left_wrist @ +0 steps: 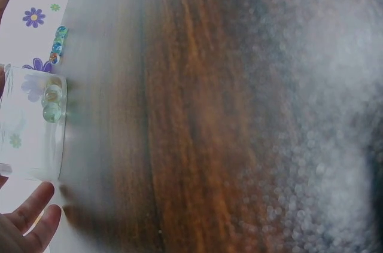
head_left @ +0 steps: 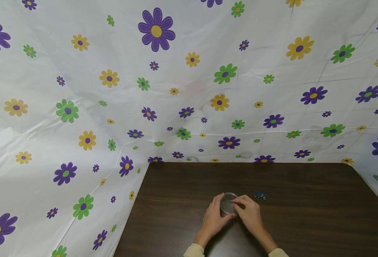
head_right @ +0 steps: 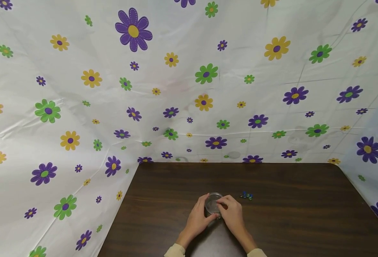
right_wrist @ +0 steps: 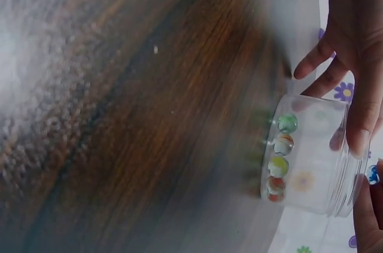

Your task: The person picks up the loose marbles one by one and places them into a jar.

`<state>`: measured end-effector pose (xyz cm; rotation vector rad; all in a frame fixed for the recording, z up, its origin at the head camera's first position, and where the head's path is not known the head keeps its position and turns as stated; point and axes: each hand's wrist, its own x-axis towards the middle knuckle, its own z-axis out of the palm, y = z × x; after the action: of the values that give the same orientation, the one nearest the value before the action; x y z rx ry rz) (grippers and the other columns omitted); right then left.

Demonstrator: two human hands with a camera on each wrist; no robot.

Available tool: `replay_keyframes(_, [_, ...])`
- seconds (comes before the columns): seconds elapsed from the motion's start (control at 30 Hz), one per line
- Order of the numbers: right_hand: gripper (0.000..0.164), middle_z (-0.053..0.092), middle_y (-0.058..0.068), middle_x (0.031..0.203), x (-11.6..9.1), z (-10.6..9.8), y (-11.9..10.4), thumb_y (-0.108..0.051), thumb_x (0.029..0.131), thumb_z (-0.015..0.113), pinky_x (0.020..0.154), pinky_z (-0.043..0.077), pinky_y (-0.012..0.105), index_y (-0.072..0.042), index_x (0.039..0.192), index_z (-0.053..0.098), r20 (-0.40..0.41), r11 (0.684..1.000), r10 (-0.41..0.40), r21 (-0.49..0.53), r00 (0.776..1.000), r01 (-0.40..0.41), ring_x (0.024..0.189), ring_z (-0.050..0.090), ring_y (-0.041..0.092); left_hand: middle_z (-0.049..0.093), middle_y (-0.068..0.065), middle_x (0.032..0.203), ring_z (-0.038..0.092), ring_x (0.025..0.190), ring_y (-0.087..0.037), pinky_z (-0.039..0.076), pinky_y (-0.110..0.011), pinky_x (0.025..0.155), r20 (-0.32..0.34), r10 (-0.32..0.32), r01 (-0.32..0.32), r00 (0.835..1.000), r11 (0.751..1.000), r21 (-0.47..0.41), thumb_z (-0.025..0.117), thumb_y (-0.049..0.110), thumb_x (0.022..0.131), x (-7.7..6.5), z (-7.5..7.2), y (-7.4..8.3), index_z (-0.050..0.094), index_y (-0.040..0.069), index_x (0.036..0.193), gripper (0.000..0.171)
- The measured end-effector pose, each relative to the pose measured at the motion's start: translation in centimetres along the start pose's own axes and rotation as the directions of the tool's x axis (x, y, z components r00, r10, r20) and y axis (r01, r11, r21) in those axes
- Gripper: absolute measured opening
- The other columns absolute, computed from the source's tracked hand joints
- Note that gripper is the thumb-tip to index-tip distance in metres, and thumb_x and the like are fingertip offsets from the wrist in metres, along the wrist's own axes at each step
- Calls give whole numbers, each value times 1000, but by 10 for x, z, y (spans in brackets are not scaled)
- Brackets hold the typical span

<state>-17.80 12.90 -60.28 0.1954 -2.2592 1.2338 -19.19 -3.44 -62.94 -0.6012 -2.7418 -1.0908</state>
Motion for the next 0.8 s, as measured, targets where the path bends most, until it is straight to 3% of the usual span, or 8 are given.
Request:
replay_keyframes(0.47, [27,69,-4,85,-2,4,-5,17,68,86,64,56,22,-5,82,78,-14,997,-75,6,997,75,77,69,14,51,-3,151,61,118,-25,54,-43,93,10,4,-4,1000,1000,2,74,50,94,0,-1,0,43,14,155,78])
replay_keyframes(0.8, [30,69,-7,86,-2,6,-5,20,67,85,66,57,25,-7,80,78,20,997,-75,1,997,75,77,69,14,51,-3,151,61,120,-25,53,-44,94,13,0,0,1000,1000,4,78,41,93,0,-1,0,42,15,155,75])
